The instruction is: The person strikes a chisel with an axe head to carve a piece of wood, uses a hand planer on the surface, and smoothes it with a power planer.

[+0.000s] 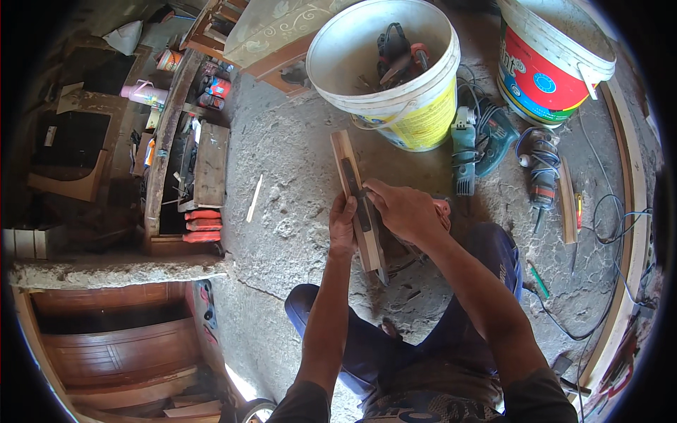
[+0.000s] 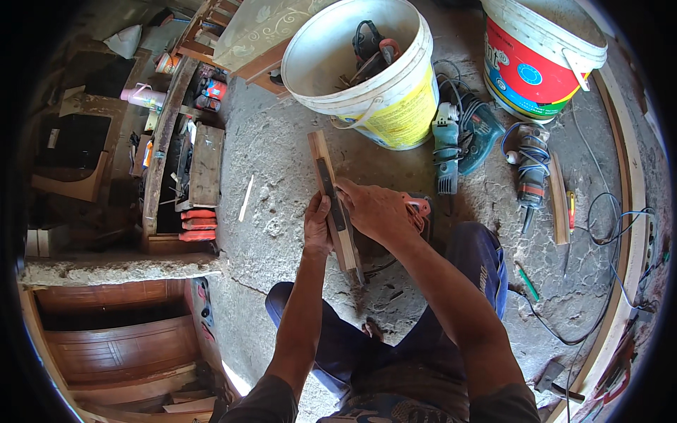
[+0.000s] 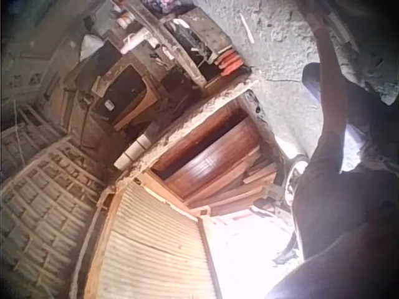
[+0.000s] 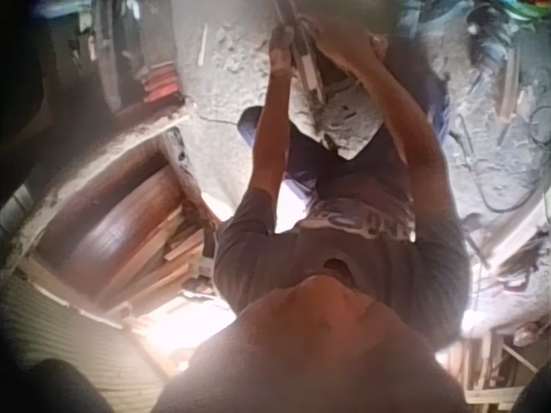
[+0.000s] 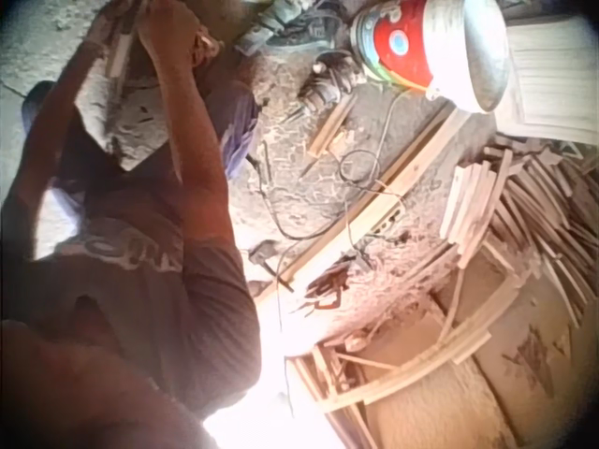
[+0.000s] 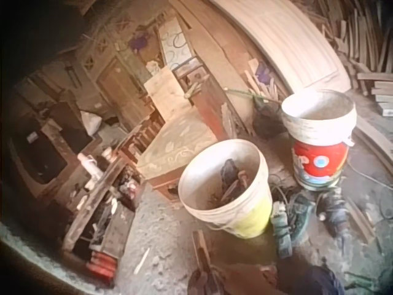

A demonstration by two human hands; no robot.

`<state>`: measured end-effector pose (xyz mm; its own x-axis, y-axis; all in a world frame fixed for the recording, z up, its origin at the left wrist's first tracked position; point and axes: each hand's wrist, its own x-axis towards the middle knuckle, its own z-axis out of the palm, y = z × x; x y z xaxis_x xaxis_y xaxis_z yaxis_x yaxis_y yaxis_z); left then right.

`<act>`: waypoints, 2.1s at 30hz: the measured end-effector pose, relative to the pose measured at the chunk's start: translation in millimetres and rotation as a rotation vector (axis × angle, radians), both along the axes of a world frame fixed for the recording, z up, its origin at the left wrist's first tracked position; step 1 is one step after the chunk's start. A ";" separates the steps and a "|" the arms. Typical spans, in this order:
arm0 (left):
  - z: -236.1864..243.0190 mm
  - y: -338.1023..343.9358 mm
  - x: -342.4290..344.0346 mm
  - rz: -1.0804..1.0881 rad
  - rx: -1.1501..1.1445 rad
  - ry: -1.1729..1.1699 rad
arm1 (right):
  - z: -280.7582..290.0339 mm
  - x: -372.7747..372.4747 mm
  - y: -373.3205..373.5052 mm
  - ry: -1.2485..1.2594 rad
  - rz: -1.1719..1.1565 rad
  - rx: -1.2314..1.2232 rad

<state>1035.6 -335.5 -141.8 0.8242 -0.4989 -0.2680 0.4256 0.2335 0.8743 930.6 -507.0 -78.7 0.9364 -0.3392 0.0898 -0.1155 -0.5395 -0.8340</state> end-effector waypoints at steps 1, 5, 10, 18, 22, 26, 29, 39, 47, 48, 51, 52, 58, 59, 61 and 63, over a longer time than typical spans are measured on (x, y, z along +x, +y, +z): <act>0.5 0.5 -0.1 -0.004 -0.001 -0.003 | 1.3 0.2 -0.3 0.002 0.002 0.003; 0.2 0.7 -1.6 -0.002 -0.023 -0.010 | 3.7 0.0 -0.7 0.010 -0.002 0.005; 3.4 -0.9 -0.8 -0.014 -0.010 -0.001 | 5.8 0.0 -5.0 0.054 0.017 0.027; -5.4 4.7 3.1 -0.016 -0.023 -0.035 | 11.5 -2.5 -2.9 0.066 0.020 0.025; -9.7 4.3 3.2 0.000 -0.034 -0.051 | 9.7 -2.2 -2.3 0.057 0.015 0.007; -9.4 2.4 -0.2 0.033 -0.045 -0.022 | 9.5 -2.1 -2.2 0.047 0.011 0.001; -8.9 3.5 1.9 0.000 -0.063 -0.034 | 9.2 -0.8 -2.0 0.064 0.016 0.008; 0.3 -5.7 0.5 -0.018 0.045 -0.022 | 7.1 0.0 -4.3 0.068 0.006 -0.003; 0.3 -0.3 -1.1 -0.053 -0.059 0.068 | 10.1 1.1 -3.0 0.094 0.012 0.009; 1.0 -3.1 -2.4 -0.062 -0.074 0.070 | 9.2 0.7 -3.5 0.098 0.010 0.008; 5.6 -4.7 1.4 -0.091 -0.095 0.040 | 11.4 0.1 -3.5 0.055 0.003 0.022; 4.1 -2.6 4.1 -0.110 -0.083 0.022 | 10.2 -0.3 -2.6 0.040 -0.005 0.030; -1.9 3.7 -2.3 -0.074 -0.002 -0.061 | 6.7 0.5 1.2 0.070 0.007 -0.008; -3.3 6.1 -1.6 -0.084 -0.007 -0.060 | 6.6 0.5 1.4 0.066 0.007 -0.009; -6.6 7.7 -1.8 -0.058 -0.014 -0.037 | 6.5 0.3 1.0 0.060 0.004 -0.014; -8.5 8.4 -0.5 -0.053 -0.030 0.003 | 5.5 -0.4 0.7 0.053 -0.005 -0.011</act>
